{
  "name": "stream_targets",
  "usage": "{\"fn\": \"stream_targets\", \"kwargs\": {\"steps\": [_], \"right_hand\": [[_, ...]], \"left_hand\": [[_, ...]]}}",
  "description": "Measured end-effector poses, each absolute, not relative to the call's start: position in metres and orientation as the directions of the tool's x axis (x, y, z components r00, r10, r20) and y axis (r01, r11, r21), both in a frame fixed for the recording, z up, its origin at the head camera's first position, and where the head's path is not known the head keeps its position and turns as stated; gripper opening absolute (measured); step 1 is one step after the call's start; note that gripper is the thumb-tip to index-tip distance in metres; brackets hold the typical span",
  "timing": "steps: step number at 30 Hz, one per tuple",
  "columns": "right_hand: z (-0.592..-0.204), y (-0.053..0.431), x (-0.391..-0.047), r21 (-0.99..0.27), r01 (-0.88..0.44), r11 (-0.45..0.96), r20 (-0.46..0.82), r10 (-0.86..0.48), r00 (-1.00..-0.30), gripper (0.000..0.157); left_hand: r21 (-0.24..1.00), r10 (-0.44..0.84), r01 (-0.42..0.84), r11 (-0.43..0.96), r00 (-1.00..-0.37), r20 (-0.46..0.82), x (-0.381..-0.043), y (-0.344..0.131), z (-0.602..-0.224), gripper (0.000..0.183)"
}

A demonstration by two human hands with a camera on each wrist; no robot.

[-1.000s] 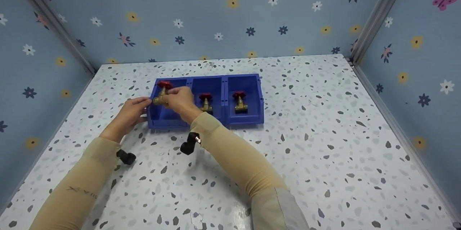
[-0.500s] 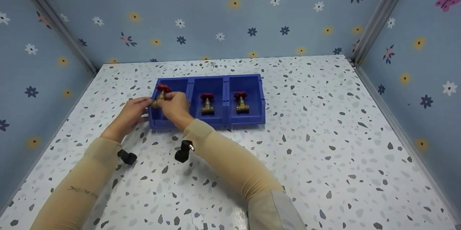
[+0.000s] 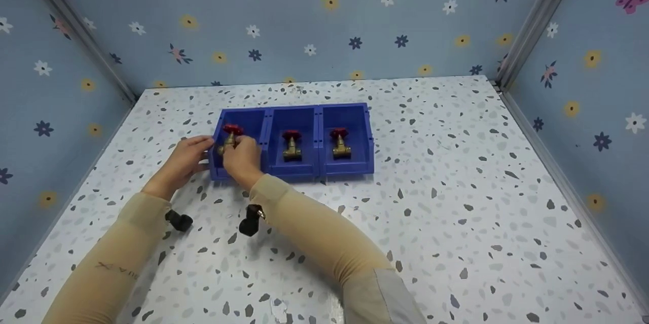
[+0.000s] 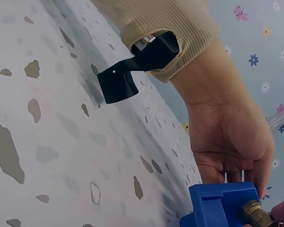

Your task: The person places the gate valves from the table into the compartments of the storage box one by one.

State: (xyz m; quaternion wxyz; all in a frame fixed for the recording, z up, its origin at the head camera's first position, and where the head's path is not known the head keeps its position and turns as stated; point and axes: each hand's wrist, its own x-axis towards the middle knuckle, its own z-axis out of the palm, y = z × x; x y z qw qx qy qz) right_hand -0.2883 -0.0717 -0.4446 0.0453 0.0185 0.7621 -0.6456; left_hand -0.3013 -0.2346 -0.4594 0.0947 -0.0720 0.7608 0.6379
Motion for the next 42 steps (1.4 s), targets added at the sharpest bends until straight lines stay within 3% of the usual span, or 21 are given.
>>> {"fn": "stream_targets", "kwargs": {"steps": [17, 24, 29, 42], "right_hand": [[-0.443, -0.083, -0.299, -0.949, 0.189, 0.254, -0.188, 0.029, -0.982, 0.037], [-0.439, -0.084, -0.303, -0.927, 0.21, 0.31, -0.211, 0.031, -0.977, 0.023], [-0.439, -0.086, -0.306, -0.911, 0.207, 0.357, -0.2, 0.057, -0.978, 0.03], [-0.44, -0.089, -0.313, -0.89, 0.252, 0.381, -0.238, 0.084, -0.968, 0.028]], "left_hand": [[0.953, -0.001, -0.229, 0.197, -0.972, -0.233, -0.302, -0.233, -0.458, 0.045], [0.953, -0.004, -0.232, 0.196, -0.972, -0.236, -0.301, -0.233, -0.457, 0.045], [0.954, 0.002, -0.235, 0.188, -0.971, -0.24, -0.299, -0.233, -0.456, 0.044], [0.959, -0.006, -0.212, 0.186, -0.977, -0.214, -0.299, -0.234, -0.458, 0.044]]}}
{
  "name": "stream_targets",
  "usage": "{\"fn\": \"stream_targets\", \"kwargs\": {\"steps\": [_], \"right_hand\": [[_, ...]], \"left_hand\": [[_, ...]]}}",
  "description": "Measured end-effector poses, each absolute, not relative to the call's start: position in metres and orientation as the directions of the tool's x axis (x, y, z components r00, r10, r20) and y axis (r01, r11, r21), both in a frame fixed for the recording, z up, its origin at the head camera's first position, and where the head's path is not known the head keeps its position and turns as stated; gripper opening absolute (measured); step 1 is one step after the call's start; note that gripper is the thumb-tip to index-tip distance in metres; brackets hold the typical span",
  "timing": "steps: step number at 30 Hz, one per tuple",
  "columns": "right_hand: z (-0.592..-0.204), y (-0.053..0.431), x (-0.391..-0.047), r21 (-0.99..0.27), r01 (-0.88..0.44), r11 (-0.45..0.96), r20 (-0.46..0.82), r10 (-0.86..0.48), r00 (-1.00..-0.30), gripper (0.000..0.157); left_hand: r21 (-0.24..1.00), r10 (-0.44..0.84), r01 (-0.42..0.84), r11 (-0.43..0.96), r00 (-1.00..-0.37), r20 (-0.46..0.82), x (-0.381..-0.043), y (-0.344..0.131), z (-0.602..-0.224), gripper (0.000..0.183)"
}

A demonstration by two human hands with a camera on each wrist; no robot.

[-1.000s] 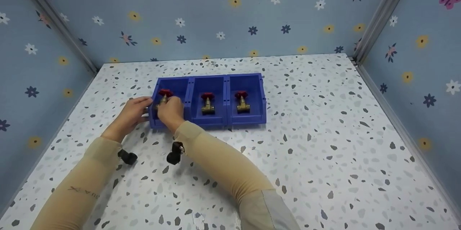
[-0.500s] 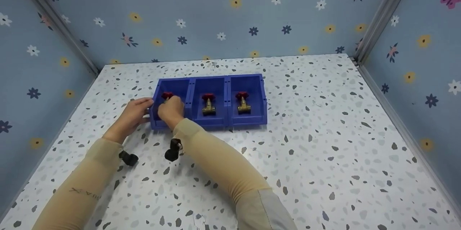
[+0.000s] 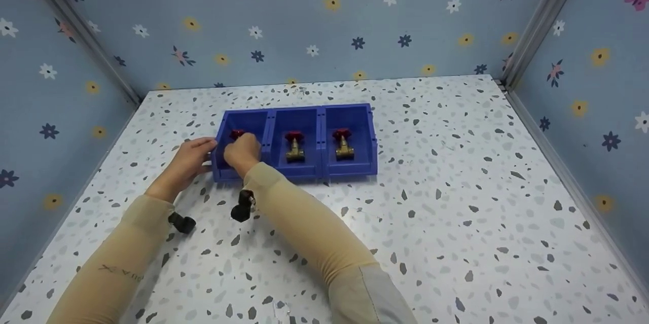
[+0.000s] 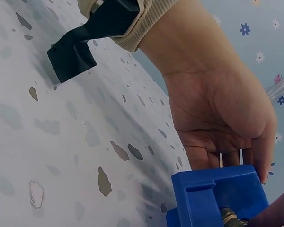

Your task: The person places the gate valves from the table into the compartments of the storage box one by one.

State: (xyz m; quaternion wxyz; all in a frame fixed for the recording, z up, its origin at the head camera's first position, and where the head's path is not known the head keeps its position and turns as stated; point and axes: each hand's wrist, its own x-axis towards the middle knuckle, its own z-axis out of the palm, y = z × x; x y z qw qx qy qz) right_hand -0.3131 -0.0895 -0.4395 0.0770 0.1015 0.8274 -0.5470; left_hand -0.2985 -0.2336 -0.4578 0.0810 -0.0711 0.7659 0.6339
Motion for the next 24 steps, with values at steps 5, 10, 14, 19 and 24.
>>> {"fn": "stream_targets", "kwargs": {"steps": [5, 10, 14, 19, 24], "right_hand": [[-0.4391, -0.0873, -0.3135, -0.886, 0.263, 0.382, -0.26, 0.059, -0.964, 0.026], [-0.4393, -0.0851, -0.3136, -0.895, 0.257, 0.365, -0.266, 0.026, -0.964, 0.027], [-0.4385, -0.0841, -0.314, -0.892, 0.247, 0.379, -0.261, 0.016, -0.965, 0.025], [-0.4392, -0.0837, -0.3144, -0.897, 0.232, 0.376, -0.248, 0.006, -0.969, 0.018], [-0.4408, -0.0832, -0.3151, -0.897, 0.214, 0.387, -0.233, -0.002, -0.973, 0.019]], "left_hand": [[0.959, 0.004, -0.209, 0.192, -0.977, -0.214, -0.2994, -0.2343, -0.4592, 0.044], [0.961, 0.004, -0.207, 0.185, -0.977, -0.211, -0.2991, -0.2351, -0.4598, 0.044], [0.961, 0.003, -0.214, 0.176, -0.976, -0.218, -0.2998, -0.2355, -0.4601, 0.044], [0.963, 0.003, -0.211, 0.167, -0.977, -0.215, -0.2999, -0.2347, -0.4601, 0.043], [0.965, 0.003, -0.205, 0.165, -0.978, -0.208, -0.2999, -0.2342, -0.4598, 0.043]]}}
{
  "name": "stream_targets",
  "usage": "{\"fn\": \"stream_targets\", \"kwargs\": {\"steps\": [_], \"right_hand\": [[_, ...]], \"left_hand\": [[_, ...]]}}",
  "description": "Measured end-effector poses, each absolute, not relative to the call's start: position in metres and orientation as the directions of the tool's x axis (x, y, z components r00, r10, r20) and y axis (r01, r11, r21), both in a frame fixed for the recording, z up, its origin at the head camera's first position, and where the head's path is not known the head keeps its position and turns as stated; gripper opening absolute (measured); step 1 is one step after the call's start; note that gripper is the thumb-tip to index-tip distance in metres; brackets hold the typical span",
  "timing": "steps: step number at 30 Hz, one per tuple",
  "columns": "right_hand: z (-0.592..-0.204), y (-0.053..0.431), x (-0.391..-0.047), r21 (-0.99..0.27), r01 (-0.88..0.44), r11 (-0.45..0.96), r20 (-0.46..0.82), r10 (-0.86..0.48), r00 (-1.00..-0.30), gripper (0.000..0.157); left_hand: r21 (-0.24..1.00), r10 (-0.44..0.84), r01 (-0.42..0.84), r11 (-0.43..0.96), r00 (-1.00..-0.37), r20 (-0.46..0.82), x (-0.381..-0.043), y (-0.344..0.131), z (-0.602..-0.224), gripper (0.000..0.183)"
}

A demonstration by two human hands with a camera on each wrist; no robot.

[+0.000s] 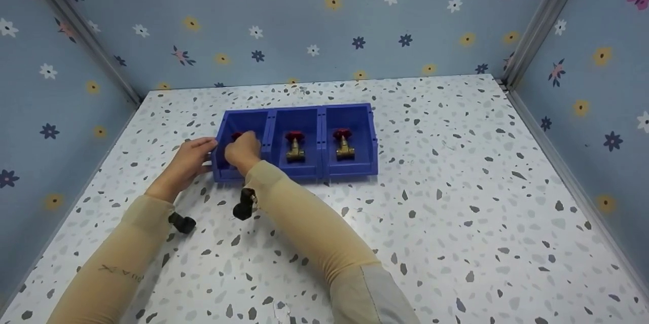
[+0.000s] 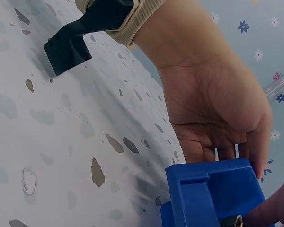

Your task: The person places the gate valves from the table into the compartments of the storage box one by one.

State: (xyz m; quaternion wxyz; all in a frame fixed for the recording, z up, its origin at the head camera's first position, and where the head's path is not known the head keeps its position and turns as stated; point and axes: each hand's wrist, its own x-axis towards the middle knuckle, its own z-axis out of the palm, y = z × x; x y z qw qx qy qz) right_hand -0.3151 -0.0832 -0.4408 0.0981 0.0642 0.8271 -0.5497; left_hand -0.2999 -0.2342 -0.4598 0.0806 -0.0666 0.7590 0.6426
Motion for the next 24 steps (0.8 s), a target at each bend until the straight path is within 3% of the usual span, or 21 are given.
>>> {"fn": "stream_targets", "kwargs": {"steps": [2, 7, 12, 20, 24], "right_hand": [[-0.441, -0.083, -0.316, -0.89, 0.212, 0.404, -0.234, -0.006, -0.972, 0.014], [-0.44, -0.082, -0.316, -0.873, 0.208, 0.441, -0.247, -0.032, -0.969, 0.031], [-0.437, -0.081, -0.312, -0.873, 0.212, 0.44, -0.251, -0.032, -0.967, 0.017], [-0.429, -0.078, -0.305, -0.863, 0.172, 0.474, -0.244, -0.093, -0.965, 0.038], [-0.428, -0.073, -0.303, -0.857, 0.176, 0.485, -0.265, -0.122, -0.956, 0.041]], "left_hand": [[0.965, 0.008, -0.201, 0.167, -0.979, -0.205, -0.3, -0.234, -0.459, 0.043], [0.964, 0.012, -0.205, 0.172, -0.978, -0.21, -0.3, -0.234, -0.459, 0.043], [0.959, 0.007, -0.222, 0.176, -0.974, -0.226, -0.301, -0.234, -0.46, 0.043], [0.957, -0.001, -0.228, 0.181, -0.973, -0.231, -0.302, -0.234, -0.459, 0.043], [0.949, -0.003, -0.244, 0.197, -0.969, -0.249, -0.302, -0.234, -0.458, 0.045]]}}
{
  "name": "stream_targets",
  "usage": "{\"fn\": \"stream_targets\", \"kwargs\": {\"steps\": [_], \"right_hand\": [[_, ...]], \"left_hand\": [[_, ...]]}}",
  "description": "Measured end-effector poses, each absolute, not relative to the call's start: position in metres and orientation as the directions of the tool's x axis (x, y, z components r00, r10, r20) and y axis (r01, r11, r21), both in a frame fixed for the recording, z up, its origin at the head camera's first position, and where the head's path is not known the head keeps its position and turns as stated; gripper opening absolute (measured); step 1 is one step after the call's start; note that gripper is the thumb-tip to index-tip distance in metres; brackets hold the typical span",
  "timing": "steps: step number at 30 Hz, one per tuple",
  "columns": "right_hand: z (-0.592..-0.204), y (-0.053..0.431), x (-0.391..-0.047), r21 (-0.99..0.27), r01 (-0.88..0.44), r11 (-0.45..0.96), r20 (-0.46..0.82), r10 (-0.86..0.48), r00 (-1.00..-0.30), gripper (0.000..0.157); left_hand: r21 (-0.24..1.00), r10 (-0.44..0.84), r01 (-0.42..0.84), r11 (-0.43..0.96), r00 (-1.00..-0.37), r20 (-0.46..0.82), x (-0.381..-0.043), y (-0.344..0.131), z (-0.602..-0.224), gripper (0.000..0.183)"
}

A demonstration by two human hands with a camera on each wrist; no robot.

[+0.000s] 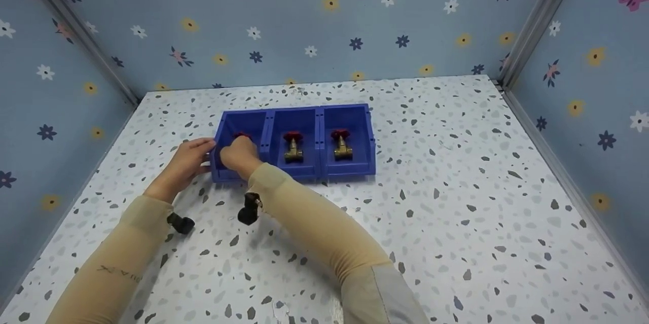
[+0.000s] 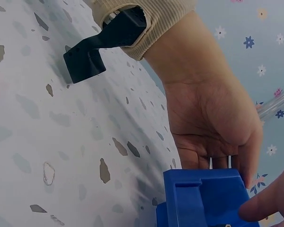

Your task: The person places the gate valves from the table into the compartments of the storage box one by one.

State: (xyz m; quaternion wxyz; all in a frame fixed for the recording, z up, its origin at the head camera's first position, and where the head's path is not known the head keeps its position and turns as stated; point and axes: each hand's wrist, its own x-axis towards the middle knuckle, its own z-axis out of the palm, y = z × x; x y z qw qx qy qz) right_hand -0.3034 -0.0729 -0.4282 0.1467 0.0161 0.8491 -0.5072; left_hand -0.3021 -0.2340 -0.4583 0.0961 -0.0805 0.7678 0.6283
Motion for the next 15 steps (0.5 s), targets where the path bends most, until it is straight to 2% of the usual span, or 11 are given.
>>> {"fn": "stream_targets", "kwargs": {"steps": [4, 8, 15], "right_hand": [[-0.427, -0.067, -0.3, -0.861, 0.184, 0.474, -0.28, -0.14, -0.95, 0.043], [-0.425, -0.062, -0.295, -0.863, 0.183, 0.471, -0.285, -0.155, -0.946, 0.052], [-0.418, -0.055, -0.287, -0.895, 0.149, 0.421, -0.239, -0.171, -0.956, 0.06]], "left_hand": [[0.945, -0.007, -0.255, 0.205, -0.966, -0.259, -0.302, -0.233, -0.458, 0.045], [0.946, -0.012, -0.254, 0.201, -0.966, -0.257, -0.301, -0.232, -0.458, 0.045], [0.947, -0.016, -0.243, 0.209, -0.969, -0.245, -0.3, -0.233, -0.458, 0.044]]}}
